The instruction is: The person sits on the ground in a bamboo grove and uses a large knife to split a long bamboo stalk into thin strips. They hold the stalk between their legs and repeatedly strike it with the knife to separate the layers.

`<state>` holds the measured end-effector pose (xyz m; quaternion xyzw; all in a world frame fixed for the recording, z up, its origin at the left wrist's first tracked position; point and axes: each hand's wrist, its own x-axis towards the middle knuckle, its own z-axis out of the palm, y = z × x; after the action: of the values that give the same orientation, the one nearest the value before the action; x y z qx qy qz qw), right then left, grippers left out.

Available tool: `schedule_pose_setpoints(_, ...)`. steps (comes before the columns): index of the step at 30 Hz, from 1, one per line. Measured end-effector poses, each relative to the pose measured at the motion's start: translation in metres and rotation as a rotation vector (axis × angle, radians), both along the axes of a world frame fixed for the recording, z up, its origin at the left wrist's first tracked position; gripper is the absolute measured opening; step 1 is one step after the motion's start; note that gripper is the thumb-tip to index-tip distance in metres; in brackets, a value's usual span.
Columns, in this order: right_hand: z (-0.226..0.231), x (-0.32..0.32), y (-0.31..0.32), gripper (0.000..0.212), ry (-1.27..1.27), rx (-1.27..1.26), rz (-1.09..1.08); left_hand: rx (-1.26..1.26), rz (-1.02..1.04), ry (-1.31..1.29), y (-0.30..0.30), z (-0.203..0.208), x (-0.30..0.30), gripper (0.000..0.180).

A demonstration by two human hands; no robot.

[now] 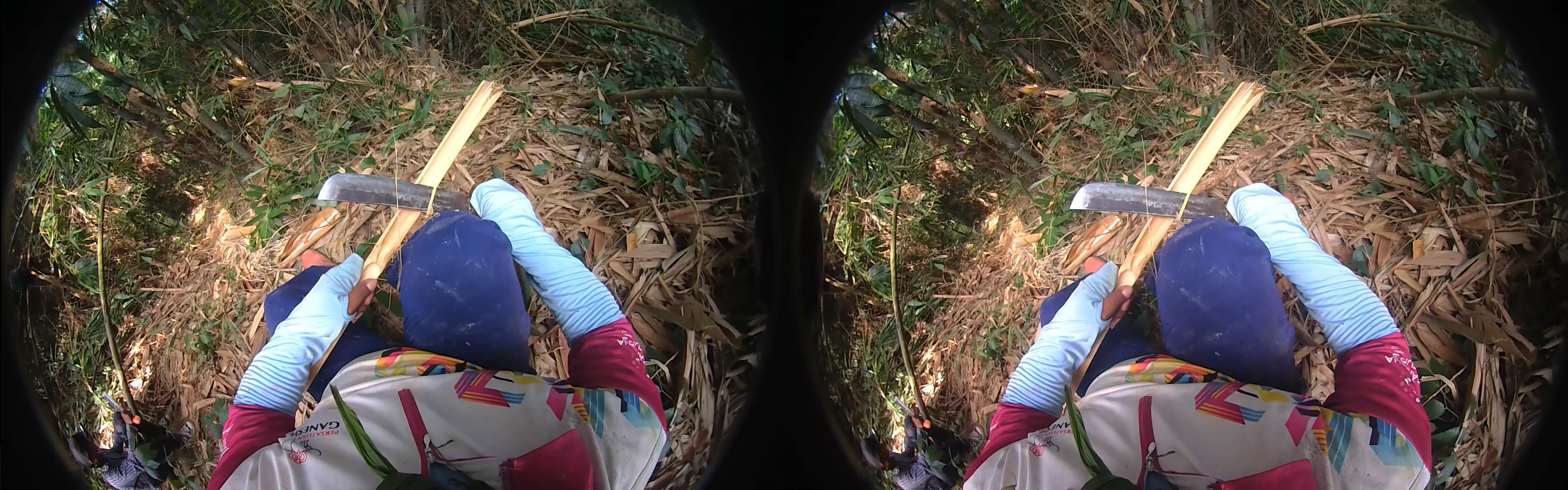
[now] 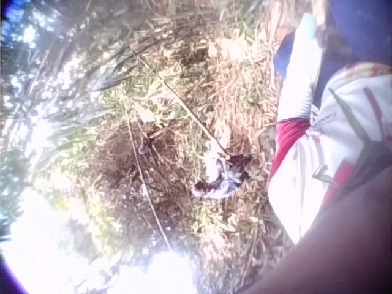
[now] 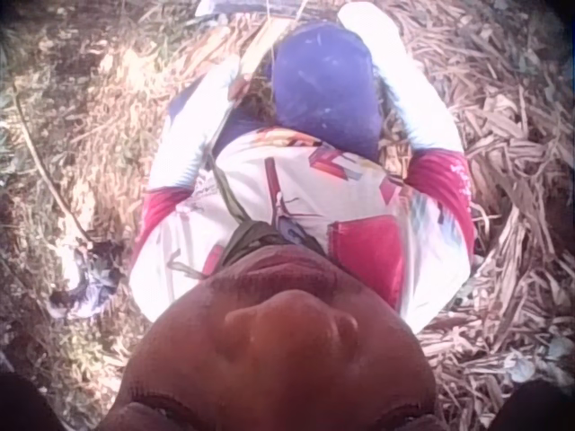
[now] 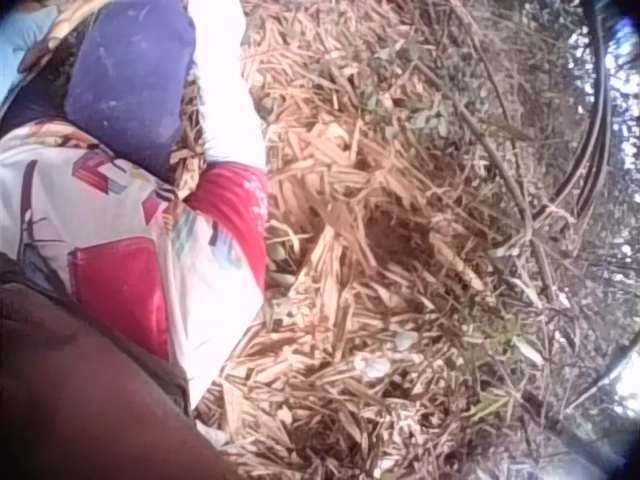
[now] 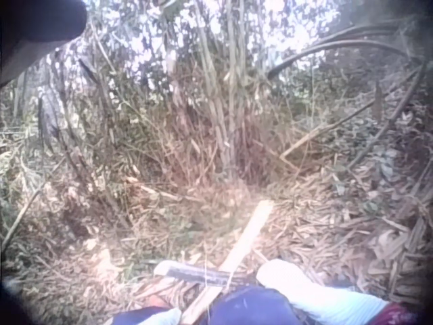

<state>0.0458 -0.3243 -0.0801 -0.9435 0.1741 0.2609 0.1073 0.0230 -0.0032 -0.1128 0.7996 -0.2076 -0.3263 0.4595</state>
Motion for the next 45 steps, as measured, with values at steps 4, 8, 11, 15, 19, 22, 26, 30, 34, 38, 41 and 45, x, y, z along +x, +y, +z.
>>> schedule_pose_setpoints(4, 0.013, 0.002, -0.001, 0.033, 0.141, 0.007, 0.041, -0.005, 0.034, 0.16, 0.026, 0.001, -0.012, 0.014)
schedule_pose_setpoints(8, -0.015, -0.004, -0.011, 0.031, -0.056, -0.009, -0.01, 0.006, 0.157, 0.265, 0.049, 0.02, -0.041, 0.014)
schedule_pose_setpoints(11, -0.035, -0.015, -0.022, 0.03, -0.207, -0.001, -0.058, 0.001, 0.246, 0.372, 0.065, 0.023, -0.058, 0.017)
schedule_pose_setpoints(15, -0.064, -0.017, -0.04, 0.031, -0.136, 0.076, -0.14, 0.101, 0.291, 0.36, 0.087, 0.04, -0.087, 0.019)
schedule_pose_setpoints(19, -0.073, -0.025, -0.052, 0.032, -0.12, 0.08, -0.187, 0.214, 0.276, 0.376, 0.148, -0.006, -0.119, 0.03)
schedule_pose_setpoints(22, -0.075, -0.02, -0.05, 0.033, -0.132, 0.07, -0.185, 0.164, 0.321, 0.398, 0.171, -0.009, -0.143, 0.032)
schedule_pose_setpoints(26, -0.087, -0.025, -0.055, 0.034, -0.143, 0.08, -0.193, -0.045, 0.413, 0.429, 0.162, 0.021, -0.143, 0.035)
schedule_pose_setpoints(30, -0.086, -0.037, -0.061, 0.035, -0.162, 0.053, -0.227, -0.245, 0.456, 0.385, 0.133, 0.022, -0.106, 0.057)
schedule_pose_setpoints(34, -0.087, -0.025, -0.054, 0.036, -0.154, 0.052, -0.208, -0.398, 0.346, 0.417, 0.102, 0.013, -0.049, 0.046)
schedule_pose_setpoints(38, -0.082, -0.014, -0.049, 0.037, -0.102, 0.037, -0.184, -0.44, 0.36, 0.296, 0.052, 0.014, 0.001, 0.049)
schedule_pose_setpoints(41, -0.073, 0.004, -0.036, 0.038, 0.001, 0.026, -0.114, -0.317, 0.4, 0.159, 0.025, 0.0, 0.025, 0.057)
schedule_pose_setpoints(45, -0.053, 0.031, -0.034, 0.039, 0.292, 0.0, -0.035, -0.206, 0.206, -0.035, -0.019, 0.018, 0.046, 0.068)
